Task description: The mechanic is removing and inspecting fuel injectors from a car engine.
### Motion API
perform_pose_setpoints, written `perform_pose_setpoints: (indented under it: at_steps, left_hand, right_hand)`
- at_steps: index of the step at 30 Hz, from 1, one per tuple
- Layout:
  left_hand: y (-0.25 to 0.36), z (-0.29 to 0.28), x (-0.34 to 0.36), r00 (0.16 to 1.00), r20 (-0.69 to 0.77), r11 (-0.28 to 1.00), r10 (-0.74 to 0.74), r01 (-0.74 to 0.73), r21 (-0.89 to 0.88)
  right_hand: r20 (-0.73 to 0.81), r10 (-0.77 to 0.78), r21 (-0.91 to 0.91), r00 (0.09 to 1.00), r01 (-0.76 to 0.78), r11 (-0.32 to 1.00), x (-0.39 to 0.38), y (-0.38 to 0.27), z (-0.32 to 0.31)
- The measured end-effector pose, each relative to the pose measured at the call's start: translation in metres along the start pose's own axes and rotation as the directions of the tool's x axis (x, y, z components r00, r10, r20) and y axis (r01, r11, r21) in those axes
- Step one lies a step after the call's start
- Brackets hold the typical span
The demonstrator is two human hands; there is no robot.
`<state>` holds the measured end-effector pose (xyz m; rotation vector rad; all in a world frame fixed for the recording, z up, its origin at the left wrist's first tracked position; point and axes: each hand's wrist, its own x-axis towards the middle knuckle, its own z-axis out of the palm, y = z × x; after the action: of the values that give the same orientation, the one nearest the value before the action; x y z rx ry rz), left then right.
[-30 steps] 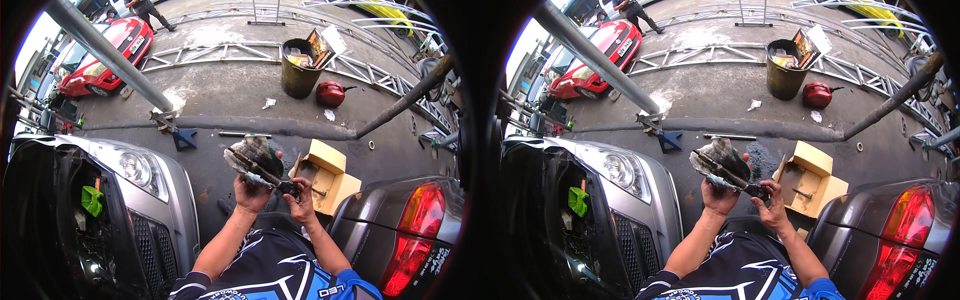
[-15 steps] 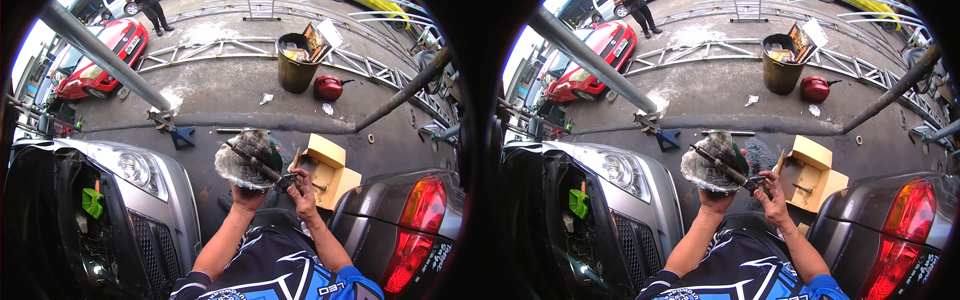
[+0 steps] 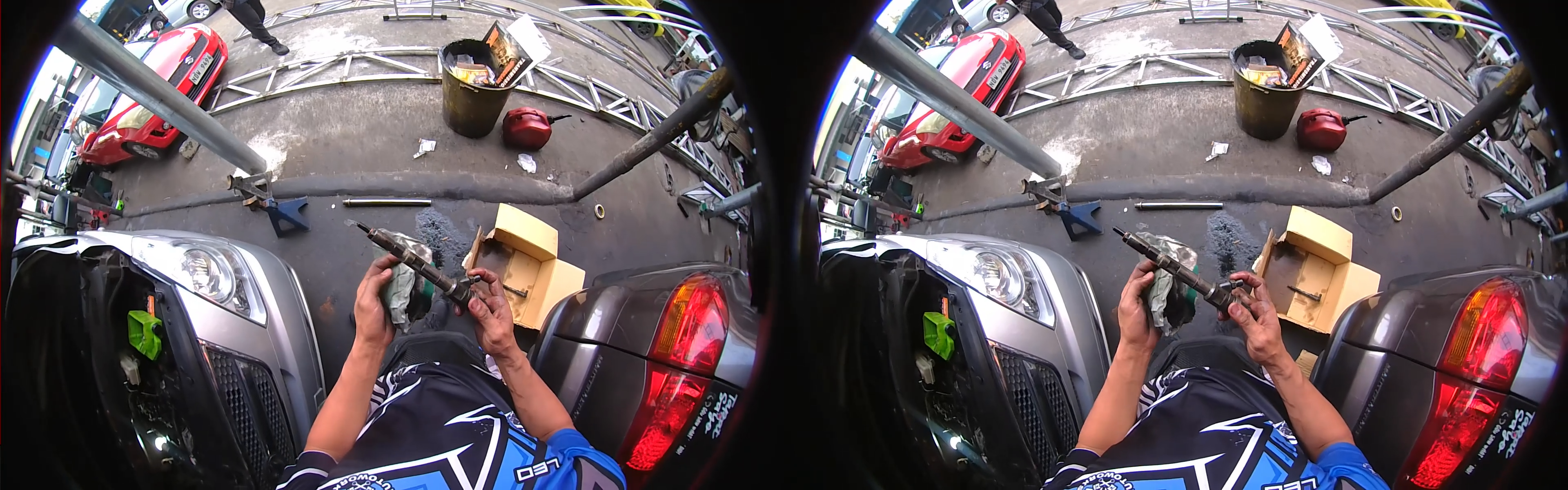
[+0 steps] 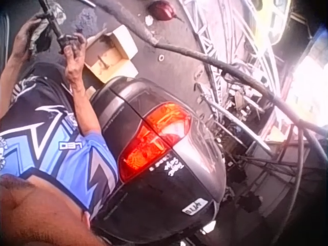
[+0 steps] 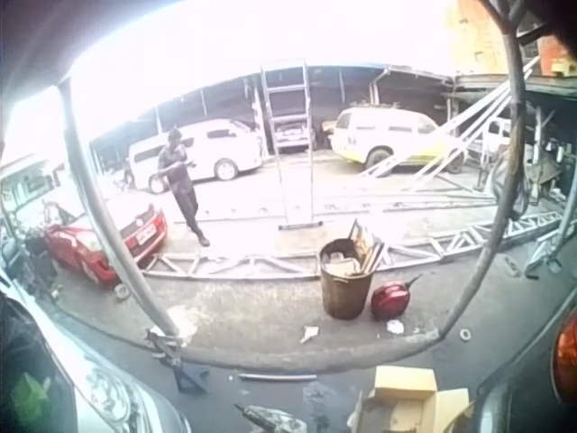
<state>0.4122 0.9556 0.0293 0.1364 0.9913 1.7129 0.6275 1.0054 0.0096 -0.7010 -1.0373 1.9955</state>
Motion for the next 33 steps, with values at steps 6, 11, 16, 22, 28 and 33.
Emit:
perform_pose_setpoints:
  at_steps: [6,11,16,22,28,33]
  left_hand:
    - [0.007,0.015,-0.013,0.994,0.029,0.96,0.102,-0.106,0.261]
    - [0.016,0.024,-0.017,0.991,0.01,0.932,0.13,-0.126,0.339]
    - [0.021,0.023,-0.024,0.999,0.039,0.973,0.038,-0.045,0.226]
    - [0.023,0.024,-0.023,0.995,0.081,0.967,0.063,-0.081,0.24]
    - [0.024,0.025,-0.024,0.992,0.065,0.948,0.107,-0.122,0.295]
    - [0.026,0.017,-0.02,0.964,0.063,0.82,0.257,-0.252,0.514]
  right_hand:
    - [-0.055,-0.049,-0.23,0.997,0.035,0.973,-0.004,-0.003,0.006]
    - [-0.005,-0.208,-0.52,0.978,0.175,0.836,-0.01,-0.001,0.008]
    - [0.155,-0.36,-0.656,0.92,0.369,0.659,-0.008,0.002,0.003]
    - [0.202,-0.393,-0.676,0.897,0.418,0.607,-0.003,-0.003,0.0]
    - [0.193,-0.394,-0.658,0.898,0.417,0.628,-0.004,-0.003,0.0]
    - [0.26,-0.433,-0.721,0.863,0.472,0.508,0.0,-0.012,-0.002]
